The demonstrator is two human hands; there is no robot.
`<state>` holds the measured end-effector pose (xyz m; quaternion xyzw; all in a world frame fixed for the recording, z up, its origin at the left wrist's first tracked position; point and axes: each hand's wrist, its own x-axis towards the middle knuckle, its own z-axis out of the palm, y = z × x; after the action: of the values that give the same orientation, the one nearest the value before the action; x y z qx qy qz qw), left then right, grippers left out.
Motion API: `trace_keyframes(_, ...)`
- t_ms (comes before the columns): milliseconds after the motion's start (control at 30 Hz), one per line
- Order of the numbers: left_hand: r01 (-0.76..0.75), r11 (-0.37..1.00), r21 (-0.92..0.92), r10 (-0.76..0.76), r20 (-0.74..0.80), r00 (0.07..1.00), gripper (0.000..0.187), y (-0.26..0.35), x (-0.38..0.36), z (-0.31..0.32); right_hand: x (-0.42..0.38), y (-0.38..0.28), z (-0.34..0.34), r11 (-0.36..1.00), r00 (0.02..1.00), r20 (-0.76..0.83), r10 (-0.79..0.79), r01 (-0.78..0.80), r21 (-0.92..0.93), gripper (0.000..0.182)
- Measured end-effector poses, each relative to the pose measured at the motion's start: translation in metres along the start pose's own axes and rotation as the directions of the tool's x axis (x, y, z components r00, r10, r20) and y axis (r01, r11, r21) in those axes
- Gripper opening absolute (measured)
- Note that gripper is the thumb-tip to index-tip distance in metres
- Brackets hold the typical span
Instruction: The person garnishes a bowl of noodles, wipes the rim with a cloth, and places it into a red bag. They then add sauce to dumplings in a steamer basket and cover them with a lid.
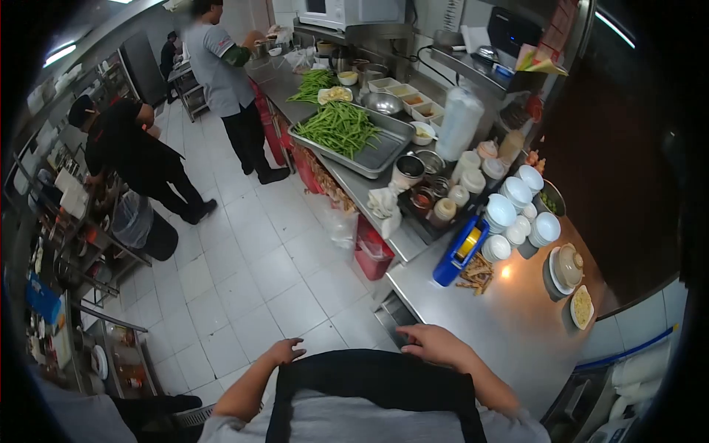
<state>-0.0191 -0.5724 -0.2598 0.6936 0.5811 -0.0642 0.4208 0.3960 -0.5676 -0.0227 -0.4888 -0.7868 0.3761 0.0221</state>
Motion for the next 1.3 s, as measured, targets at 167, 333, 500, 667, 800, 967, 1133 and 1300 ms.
trace_keyframes(167,-0.069,0.825,-0.561,-0.014,-0.142,0.990,0.046,0.002,0.005,0.008,0.096,-0.023,0.016,0.982,0.973,0.136,-0.187,0.180,0.062,0.037)
trace_keyframes(333,0.048,0.737,-0.674,0.008,0.080,0.997,0.050,-0.029,0.015,-0.018,0.202,-0.037,-0.003,0.975,0.969,0.133,-0.210,0.218,-0.051,0.036)
trace_keyframes(500,0.208,0.637,-0.742,-0.274,0.035,0.961,0.047,-0.079,0.050,-0.080,0.312,-0.049,-0.045,0.916,0.927,-0.105,-0.361,0.374,0.148,0.032)
trace_keyframes(667,0.253,0.457,-0.853,-0.510,-0.018,0.860,0.044,-0.141,0.082,-0.172,0.422,-0.076,-0.092,0.840,0.892,-0.159,-0.424,0.452,0.299,0.031)
trace_keyframes(800,0.246,0.358,-0.901,-0.603,-0.022,0.797,0.042,-0.197,0.110,-0.235,0.506,-0.108,-0.123,0.853,0.862,-0.059,-0.504,0.507,0.124,0.032)
trace_keyframes(967,0.303,0.303,-0.903,-0.617,0.056,0.785,0.040,-0.268,0.173,-0.307,0.608,-0.144,-0.149,0.799,0.883,0.097,-0.460,0.364,0.479,0.022)
trace_keyframes(1133,0.371,0.413,-0.832,-0.550,0.097,0.830,0.038,-0.359,0.247,-0.418,0.712,-0.144,-0.137,0.419,0.985,0.053,-0.164,0.021,0.908,0.021)
trace_keyframes(1300,0.068,0.717,-0.693,-0.393,-0.323,0.861,0.034,-0.439,0.409,-0.616,0.767,-0.149,-0.169,-0.261,0.984,-0.077,0.160,0.117,0.958,0.026)
